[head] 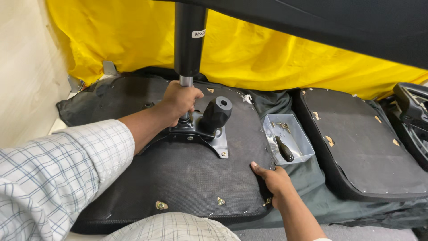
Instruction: The person uses a screwdriver to fasten screws into the underside of a black upholstered chair seat, securing a metal mounting bracket. They repeatedly pick screws from a small plastic container and tighten them into pre-drilled holes.
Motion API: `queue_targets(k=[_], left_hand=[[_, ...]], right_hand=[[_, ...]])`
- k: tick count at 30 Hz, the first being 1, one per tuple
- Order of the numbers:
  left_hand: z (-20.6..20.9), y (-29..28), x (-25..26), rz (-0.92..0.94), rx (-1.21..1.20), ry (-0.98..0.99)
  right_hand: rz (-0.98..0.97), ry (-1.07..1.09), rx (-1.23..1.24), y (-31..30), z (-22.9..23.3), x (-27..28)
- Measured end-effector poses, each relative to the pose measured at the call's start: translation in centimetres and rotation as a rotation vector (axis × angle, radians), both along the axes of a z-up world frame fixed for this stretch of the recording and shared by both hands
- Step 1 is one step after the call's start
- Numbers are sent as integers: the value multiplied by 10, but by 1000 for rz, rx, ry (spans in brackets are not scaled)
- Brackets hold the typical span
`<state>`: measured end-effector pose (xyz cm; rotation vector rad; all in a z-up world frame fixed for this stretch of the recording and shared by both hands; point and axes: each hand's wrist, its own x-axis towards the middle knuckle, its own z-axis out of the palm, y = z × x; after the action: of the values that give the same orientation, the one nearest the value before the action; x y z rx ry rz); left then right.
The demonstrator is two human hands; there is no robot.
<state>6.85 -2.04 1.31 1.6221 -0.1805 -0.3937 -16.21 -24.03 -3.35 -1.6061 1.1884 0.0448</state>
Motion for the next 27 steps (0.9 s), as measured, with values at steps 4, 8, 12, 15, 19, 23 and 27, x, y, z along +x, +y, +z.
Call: queue_targets(k=[4,8,12,15,19,23,27], left_hand=[[-1,2,13,4,36,-27],[-1,2,28,11,64,10],[-6,-2,27,-12,63,-12],[-5,-1,27,-13,84,1],[-3,0,24,-5,112,9],[1,1,19,26,103,46],[9,8,3,33,126,99]], right_hand=[[-11,-4,-31,3,-9,18],[-35,-44,0,1,-13,31],[-38,-73,-14,-2,-16,33],[-17,-110,-2,-6,-19,33],[-1,-150,-13,-7,-26,31],[25,-133,-120,-8,-35,26],[44,-159,-147,-10,-40,26]])
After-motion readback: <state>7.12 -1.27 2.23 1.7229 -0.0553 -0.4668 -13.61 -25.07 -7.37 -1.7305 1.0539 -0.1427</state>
